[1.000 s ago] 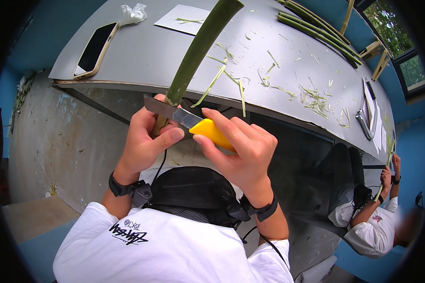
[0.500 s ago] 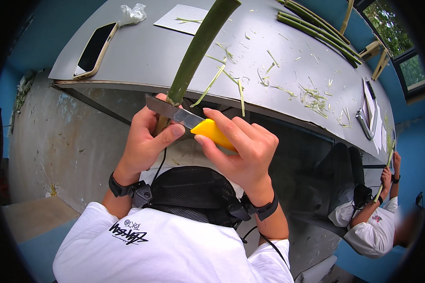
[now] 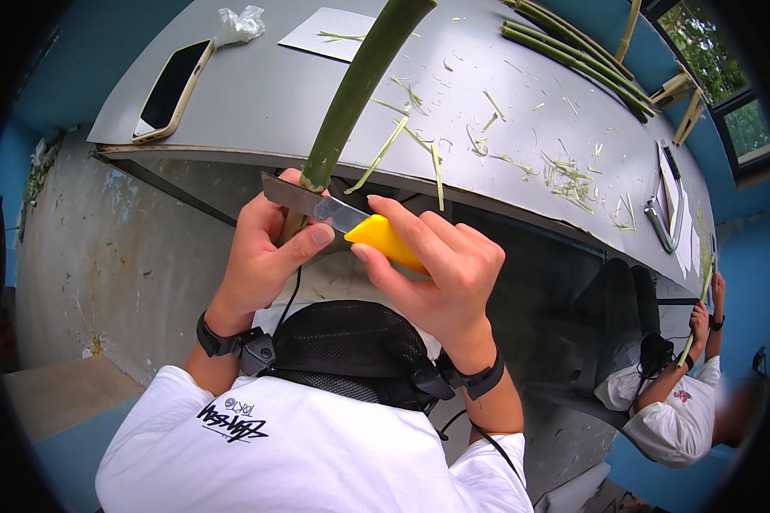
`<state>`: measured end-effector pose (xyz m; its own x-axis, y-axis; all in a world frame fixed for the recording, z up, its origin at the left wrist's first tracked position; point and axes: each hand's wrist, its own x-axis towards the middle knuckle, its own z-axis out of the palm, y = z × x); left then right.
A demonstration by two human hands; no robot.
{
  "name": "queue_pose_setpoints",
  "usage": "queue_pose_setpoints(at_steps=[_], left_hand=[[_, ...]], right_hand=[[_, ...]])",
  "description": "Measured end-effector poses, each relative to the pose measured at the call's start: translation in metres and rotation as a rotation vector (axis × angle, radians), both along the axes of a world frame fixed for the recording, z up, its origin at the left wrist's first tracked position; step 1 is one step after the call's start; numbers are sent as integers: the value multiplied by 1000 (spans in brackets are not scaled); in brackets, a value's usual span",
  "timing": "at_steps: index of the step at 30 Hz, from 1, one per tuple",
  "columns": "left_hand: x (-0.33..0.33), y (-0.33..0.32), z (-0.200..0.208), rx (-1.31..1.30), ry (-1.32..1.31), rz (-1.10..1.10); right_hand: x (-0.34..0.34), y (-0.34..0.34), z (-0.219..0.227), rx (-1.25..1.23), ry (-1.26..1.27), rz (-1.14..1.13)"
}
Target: The recorder uses a utility knife to strip thin layers off a green bamboo pole while seated at a table.
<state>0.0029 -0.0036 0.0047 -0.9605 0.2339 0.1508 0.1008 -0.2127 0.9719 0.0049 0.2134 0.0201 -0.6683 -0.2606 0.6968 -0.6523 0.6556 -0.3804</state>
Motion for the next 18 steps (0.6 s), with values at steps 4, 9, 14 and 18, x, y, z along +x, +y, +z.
queue_pose_setpoints(at_steps=[4,9,14,18], left_hand=[[-1,2,0,4,36,34],[-3,1,-7,-139,167,111],[0,2,-4,-256,247,178],[0,1,2,-365,310,213]], right_hand=[[0,-1,0,2,-3,3],[0,-1,2,29,-2,4],[4,0,7,82,26,-15],[5,1,7,100,35,-23]])
